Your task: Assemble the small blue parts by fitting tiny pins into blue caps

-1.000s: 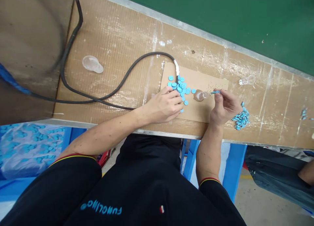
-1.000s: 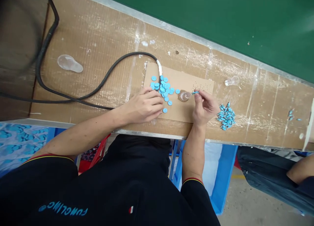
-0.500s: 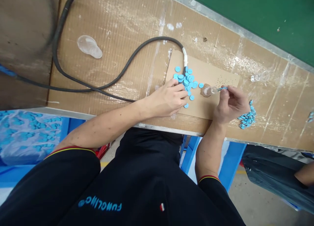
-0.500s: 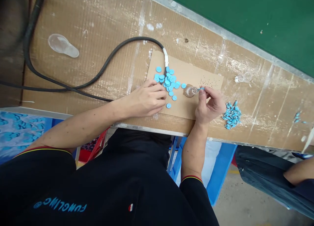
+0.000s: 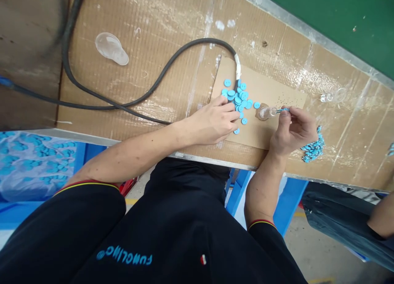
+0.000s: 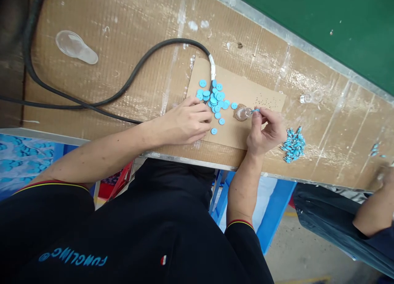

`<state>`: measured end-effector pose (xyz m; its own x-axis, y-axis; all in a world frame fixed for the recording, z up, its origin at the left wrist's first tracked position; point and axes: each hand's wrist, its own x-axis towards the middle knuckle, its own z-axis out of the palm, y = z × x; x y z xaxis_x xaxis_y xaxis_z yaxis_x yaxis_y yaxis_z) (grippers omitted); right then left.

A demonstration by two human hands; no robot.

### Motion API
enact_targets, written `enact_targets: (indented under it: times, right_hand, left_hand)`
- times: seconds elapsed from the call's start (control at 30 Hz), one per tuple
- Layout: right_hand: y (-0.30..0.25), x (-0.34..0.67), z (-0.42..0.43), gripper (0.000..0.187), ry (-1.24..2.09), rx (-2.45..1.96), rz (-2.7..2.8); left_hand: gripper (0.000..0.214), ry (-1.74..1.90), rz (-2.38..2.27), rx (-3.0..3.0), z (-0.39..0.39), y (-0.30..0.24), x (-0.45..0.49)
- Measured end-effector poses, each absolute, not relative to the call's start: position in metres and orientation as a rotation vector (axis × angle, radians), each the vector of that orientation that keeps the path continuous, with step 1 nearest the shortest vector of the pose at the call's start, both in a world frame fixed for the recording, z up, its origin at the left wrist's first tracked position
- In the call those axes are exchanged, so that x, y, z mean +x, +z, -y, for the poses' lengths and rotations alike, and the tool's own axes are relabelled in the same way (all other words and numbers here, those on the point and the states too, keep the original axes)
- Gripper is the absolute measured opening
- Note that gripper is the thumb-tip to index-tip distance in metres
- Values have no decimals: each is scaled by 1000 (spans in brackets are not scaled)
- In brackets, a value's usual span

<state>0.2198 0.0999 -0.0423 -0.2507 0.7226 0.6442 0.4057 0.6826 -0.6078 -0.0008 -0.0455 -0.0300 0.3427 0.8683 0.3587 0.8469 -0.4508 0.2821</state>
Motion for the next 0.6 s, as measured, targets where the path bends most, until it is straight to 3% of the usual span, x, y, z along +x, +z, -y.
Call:
enact_targets:
  times: [0.6]
  right_hand:
    - [-38,216,-98,32,401,-856,1885]
  left_hand:
    - [18,714,-1613,2525,45,-28,-1]
